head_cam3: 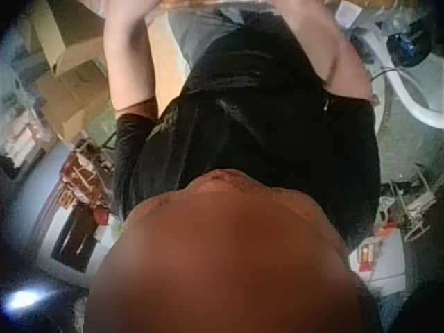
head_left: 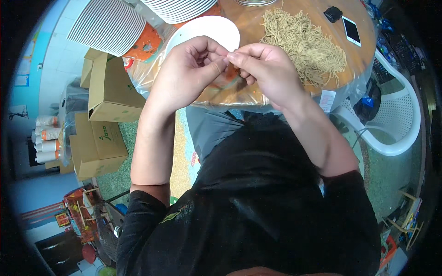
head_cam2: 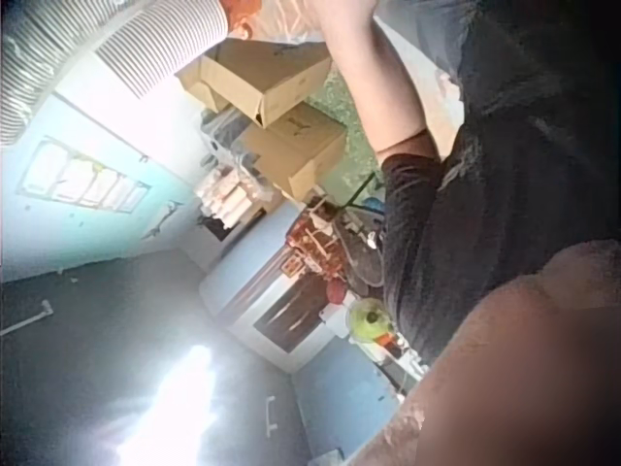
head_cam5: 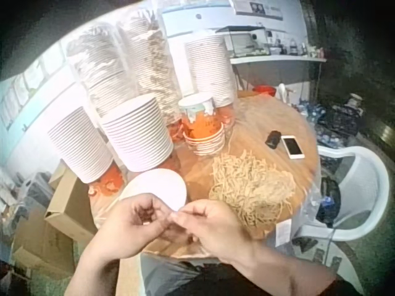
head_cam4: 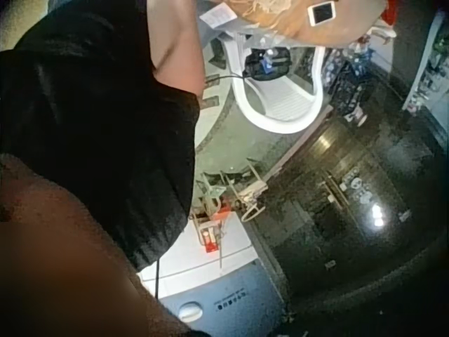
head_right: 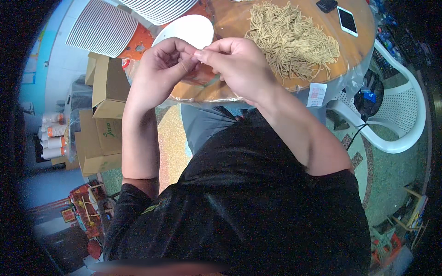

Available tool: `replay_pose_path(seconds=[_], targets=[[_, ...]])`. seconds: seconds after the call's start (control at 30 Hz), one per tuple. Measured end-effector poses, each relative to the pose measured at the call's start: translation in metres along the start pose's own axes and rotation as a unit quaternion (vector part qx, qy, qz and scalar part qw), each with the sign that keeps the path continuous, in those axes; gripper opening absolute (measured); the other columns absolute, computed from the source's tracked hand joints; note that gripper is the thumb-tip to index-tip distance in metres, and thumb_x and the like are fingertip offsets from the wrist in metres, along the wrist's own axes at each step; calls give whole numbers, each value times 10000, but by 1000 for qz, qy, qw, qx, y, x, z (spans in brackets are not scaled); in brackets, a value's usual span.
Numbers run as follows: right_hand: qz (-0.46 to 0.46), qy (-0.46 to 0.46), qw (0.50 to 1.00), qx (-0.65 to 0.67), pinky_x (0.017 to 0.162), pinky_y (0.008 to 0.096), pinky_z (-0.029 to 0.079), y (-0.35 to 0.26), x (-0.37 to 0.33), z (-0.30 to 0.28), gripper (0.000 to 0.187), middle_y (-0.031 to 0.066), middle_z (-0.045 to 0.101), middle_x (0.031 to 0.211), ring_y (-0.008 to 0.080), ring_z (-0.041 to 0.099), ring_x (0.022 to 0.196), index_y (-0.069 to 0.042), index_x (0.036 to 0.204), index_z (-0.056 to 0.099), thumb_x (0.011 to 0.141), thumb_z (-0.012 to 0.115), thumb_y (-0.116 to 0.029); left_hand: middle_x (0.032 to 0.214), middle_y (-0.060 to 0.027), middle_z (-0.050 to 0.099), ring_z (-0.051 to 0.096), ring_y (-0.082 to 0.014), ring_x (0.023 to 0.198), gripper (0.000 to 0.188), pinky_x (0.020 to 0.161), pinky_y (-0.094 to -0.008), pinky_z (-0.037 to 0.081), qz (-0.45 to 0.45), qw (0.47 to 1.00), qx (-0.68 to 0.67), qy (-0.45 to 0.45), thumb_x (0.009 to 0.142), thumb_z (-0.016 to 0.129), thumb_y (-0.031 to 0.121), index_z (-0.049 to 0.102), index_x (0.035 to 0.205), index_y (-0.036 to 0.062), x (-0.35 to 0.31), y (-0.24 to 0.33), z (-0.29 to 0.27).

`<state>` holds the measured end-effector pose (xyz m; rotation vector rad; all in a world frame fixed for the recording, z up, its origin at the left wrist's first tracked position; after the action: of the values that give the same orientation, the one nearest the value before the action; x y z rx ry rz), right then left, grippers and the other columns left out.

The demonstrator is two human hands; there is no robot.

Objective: Tying small bundles of dried fibers using a single strand as a tie.

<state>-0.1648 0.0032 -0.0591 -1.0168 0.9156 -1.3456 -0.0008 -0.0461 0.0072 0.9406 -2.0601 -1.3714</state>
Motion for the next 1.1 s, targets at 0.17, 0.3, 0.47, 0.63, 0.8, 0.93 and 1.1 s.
replay_pose_path(seconds=[0.17,0.3,0.47,0.63,0.8,0.93,1.1], targets=[[3,-4,997,72,673,224,514,12,4,1,258,4,762,959,47,634,800,-4,1149,815,1078,810,-253,1027,-32,781,735,-78,891,132,786,-238,612,22,999,-35,6,1089,732,48,740,1195,-31,-2,2,2],[-48,-7,998,51,684,227,528,8,5,-2,219,-11,745,962,47,638,782,1,1144,806,1079,797,-207,1029,-32,776,738,-78,890,148,780,-237,613,15,999,-19,47,1076,738,37,737,1204,-39,0,-3,-8],[-151,32,982,-107,723,240,569,-2,2,-3,137,-15,728,922,50,676,797,4,1064,814,1032,823,-128,1055,-42,793,758,-97,947,175,851,-268,654,-14,999,-5,51,1080,746,43,723,1232,-41,3,-5,-9],[-284,74,914,-280,683,271,593,-27,-8,4,102,30,736,902,90,726,758,-9,972,817,944,876,-86,1033,-52,814,741,-99,886,169,826,-267,627,-23,998,-6,65,1077,735,39,726,1226,-40,4,-4,-13],[-355,111,868,-330,634,309,600,-34,-13,5,105,51,744,904,144,748,694,-24,939,813,908,892,-86,1068,-91,836,723,-99,841,171,787,-268,604,-9,996,-67,61,1076,733,46,729,1227,-34,3,-1,-14],[-375,129,855,-335,629,306,597,-32,-15,4,117,51,743,893,151,741,682,-33,931,811,894,904,-93,1075,-101,845,738,-107,850,168,789,-277,612,-32,995,-79,58,1074,740,43,725,1225,-28,1,3,-13],[-404,157,838,-331,609,301,587,-30,-18,7,131,50,739,875,152,727,661,-40,922,799,883,914,-87,1085,-104,849,788,-132,919,177,811,-289,632,-43,996,-68,46,1056,764,25,721,1222,-21,4,-3,-16]])
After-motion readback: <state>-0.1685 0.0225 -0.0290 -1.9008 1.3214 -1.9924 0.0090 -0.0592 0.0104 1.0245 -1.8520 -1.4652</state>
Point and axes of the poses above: each hand's wrist, its own x-axis towards the middle knuckle, its own z-axis out of the palm, y = z × x, the point moved 6 cm from there along x, towards the middle knuckle
